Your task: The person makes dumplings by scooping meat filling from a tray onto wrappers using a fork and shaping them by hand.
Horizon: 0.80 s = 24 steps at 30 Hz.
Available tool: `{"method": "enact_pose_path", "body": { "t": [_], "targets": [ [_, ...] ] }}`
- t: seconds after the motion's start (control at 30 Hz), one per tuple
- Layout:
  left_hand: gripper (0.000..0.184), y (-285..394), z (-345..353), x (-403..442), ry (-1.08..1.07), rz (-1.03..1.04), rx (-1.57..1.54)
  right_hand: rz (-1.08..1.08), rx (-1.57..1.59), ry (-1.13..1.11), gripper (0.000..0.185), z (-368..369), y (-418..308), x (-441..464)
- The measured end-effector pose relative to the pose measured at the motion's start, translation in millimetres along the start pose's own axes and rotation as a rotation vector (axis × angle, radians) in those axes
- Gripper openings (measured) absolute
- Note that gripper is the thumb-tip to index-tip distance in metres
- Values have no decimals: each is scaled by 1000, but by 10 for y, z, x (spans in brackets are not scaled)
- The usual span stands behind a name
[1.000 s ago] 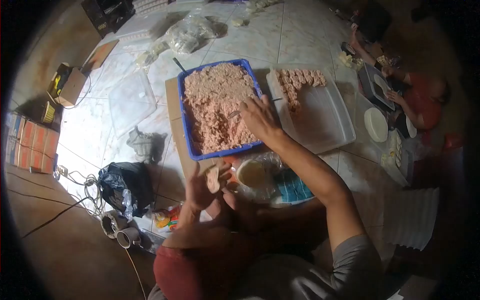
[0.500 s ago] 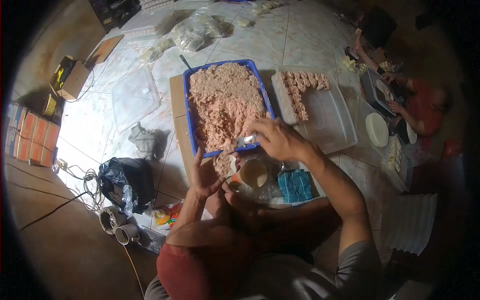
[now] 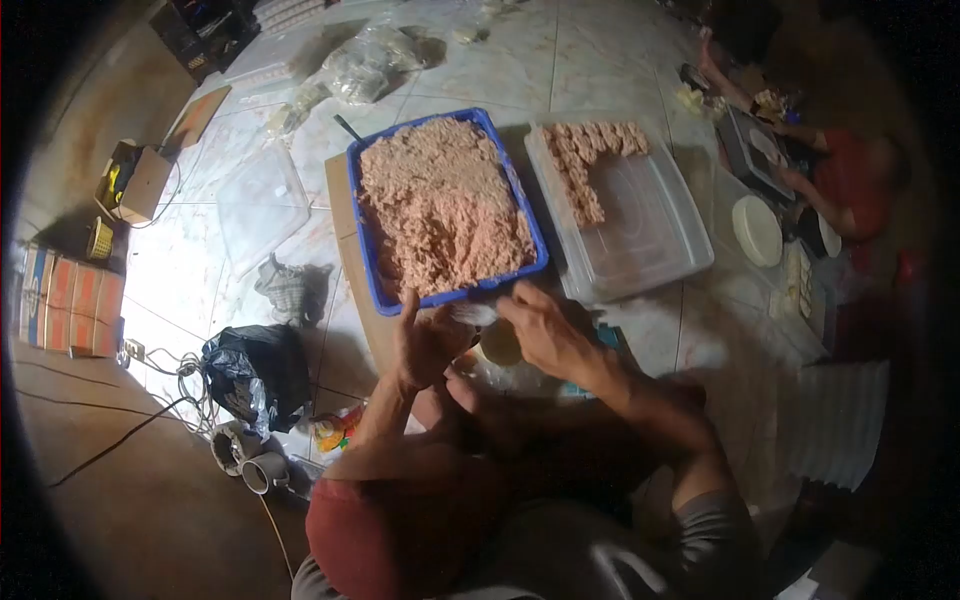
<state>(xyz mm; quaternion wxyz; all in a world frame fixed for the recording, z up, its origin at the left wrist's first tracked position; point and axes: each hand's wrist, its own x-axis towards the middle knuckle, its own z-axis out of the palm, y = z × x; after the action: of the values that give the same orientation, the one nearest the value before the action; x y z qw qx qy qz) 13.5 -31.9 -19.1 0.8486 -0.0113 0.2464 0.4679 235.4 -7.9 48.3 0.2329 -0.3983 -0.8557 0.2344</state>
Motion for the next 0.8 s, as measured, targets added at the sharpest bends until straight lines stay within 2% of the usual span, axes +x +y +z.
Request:
{"method": "enact_pose_path", "body": {
  "t": [0.03,0.07,0.1,0.17,0.2,0.3,0.33,0.37,0.43,0.47,0.53,0.57,0.6,0.63,0.7,0.73,0.8],
  "targets": [
    [89,-56,186,-34,80,13,56,76,-30,-88,13,-114,-182,78],
    [90,-61,313,-23,148,37,117,63,-31,-94,11,-36,-123,34],
    [90,-29,164,25,144,38,124,49,-29,-101,9,60,-83,-21],
    [91,78,-293,145,-144,-35,192,47,-115,-90,11,19,-121,-62],
    [91,34,-25,43,-5,8,287,50,-204,-87,17,-8,-110,-58],
    [91,5,164,-35,81,-39,351,17,-82,-149,12,52,-44,-63],
    [88,76,-2,72,-201,-82,225,88,-1,-125,15,82,-22,-96],
    [88,64,-176,113,-205,-76,227,83,-4,-123,15,100,-25,-139],
    [88,24,-42,57,-17,51,238,71,5,20,18,59,-100,-161],
    [88,-18,1,4,-6,41,229,-8,71,24,19,164,-11,-206],
    [85,0,100,-41,-44,-54,114,31,89,-17,19,181,-15,-318],
    [85,14,5,-27,-44,-49,115,61,99,-48,20,186,-11,-347],
    [84,41,-54,-6,-85,-23,107,45,37,67,21,270,-8,-351],
    [83,47,-119,2,-120,-5,99,42,38,66,21,312,29,-365],
    [81,-60,-33,-34,-57,-1,108,69,83,66,23,344,-2,-458],
    [80,-81,67,-38,-5,17,124,137,3,-11,20,290,-32,-478],
    [79,-49,15,-11,-22,82,185,172,30,76,17,188,-129,-467]
  ]
}}
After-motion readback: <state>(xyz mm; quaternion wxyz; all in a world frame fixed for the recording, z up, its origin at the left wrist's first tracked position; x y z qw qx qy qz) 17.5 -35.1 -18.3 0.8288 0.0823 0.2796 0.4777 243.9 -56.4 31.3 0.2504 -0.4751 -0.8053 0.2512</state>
